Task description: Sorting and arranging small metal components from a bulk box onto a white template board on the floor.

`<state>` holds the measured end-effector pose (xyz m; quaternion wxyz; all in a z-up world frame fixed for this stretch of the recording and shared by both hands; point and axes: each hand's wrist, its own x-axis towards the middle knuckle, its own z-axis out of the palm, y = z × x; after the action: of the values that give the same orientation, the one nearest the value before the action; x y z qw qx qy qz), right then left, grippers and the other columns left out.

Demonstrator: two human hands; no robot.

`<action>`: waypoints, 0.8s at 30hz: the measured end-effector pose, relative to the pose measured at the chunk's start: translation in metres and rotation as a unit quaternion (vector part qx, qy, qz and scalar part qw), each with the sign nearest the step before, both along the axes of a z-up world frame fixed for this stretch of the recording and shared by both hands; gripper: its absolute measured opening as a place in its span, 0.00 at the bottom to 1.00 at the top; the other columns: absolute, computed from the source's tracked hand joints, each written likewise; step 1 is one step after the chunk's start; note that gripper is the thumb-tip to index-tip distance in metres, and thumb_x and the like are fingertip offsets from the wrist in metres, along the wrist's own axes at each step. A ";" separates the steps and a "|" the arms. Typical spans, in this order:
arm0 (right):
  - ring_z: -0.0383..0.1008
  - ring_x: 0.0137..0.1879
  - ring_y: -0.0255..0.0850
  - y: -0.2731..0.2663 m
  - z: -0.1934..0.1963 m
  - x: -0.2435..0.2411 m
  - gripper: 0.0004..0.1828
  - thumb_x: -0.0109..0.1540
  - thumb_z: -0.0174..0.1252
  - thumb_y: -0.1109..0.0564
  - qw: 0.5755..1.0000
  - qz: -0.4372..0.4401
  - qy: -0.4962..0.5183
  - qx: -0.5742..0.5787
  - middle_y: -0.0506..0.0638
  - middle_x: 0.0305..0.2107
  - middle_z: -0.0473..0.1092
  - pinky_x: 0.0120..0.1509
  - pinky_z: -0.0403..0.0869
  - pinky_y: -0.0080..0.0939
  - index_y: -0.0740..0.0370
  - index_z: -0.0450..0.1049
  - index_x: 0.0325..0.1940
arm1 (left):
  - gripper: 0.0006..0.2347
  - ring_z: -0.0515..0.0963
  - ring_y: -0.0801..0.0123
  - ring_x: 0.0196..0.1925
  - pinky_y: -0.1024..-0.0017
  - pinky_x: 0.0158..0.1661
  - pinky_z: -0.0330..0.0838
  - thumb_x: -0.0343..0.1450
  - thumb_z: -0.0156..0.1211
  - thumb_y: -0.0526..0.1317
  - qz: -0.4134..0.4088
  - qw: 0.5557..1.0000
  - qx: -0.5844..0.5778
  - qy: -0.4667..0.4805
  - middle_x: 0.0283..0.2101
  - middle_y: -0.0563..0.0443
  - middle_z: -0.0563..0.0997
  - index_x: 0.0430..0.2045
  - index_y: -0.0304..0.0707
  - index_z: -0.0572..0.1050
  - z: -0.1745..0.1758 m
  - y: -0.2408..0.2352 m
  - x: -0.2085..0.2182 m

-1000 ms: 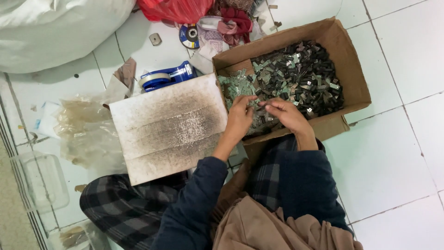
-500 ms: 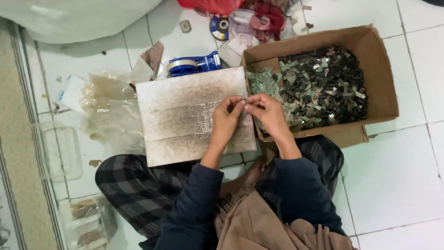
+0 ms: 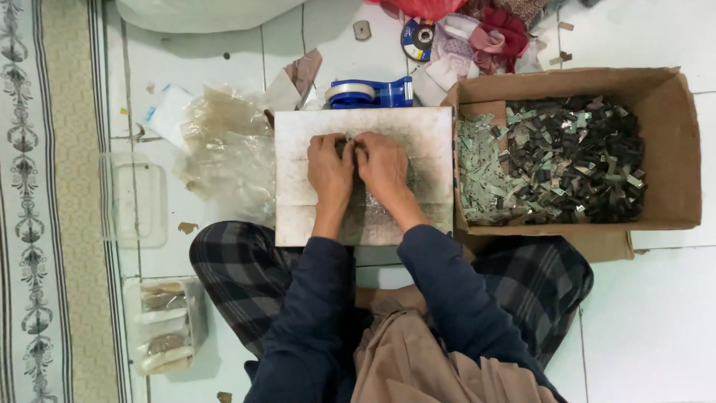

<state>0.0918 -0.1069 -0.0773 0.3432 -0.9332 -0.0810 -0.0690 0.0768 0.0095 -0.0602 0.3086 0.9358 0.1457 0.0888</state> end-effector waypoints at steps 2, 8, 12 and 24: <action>0.79 0.45 0.53 0.003 0.003 -0.001 0.08 0.63 0.62 0.54 1.000 0.000 -0.016 -0.017 0.50 0.33 0.77 0.48 0.75 0.54 0.50 0.80 0.46 | 0.15 0.79 0.52 0.48 0.56 0.45 0.78 0.69 0.69 0.42 0.010 1.000 0.007 -0.022 0.43 0.49 0.75 0.48 0.45 0.76 0.000 -0.005 0.000; 0.78 0.47 0.54 -0.026 0.008 -0.004 0.12 0.61 0.66 0.56 0.995 0.015 -0.029 0.097 0.52 0.34 0.76 0.50 0.77 0.51 0.51 0.80 0.49 | 0.19 0.77 0.47 0.50 0.52 0.47 0.75 0.71 0.67 0.39 -0.017 0.997 0.030 -0.072 0.47 0.46 0.73 0.56 0.45 0.72 -0.010 -0.023 0.002; 0.79 0.49 0.54 -0.088 0.052 -0.011 0.10 0.64 0.64 0.59 0.979 -0.028 -0.010 0.201 0.55 0.37 0.77 0.50 0.78 0.49 0.51 0.82 0.49 | 0.12 0.78 0.44 0.52 0.55 0.51 0.74 0.72 0.63 0.33 -0.157 0.976 -0.051 -0.142 0.49 0.43 0.75 0.50 0.43 0.78 0.036 -0.078 0.001; 0.76 0.54 0.64 -0.295 -0.051 -0.064 0.20 0.61 0.58 0.57 0.952 -0.108 0.273 -0.088 0.61 0.48 0.76 0.56 0.76 0.66 0.52 0.79 0.58 | 0.12 0.79 0.49 0.48 0.57 0.41 0.75 0.69 0.62 0.34 -0.446 0.864 0.231 0.032 0.44 0.40 0.76 0.46 0.37 0.77 -0.122 -0.270 -0.024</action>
<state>0.0275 -0.4023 -0.1285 0.2591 -0.9462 0.1116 0.1587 0.0528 -0.2605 -0.1824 0.0854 0.9476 -0.3025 -0.0569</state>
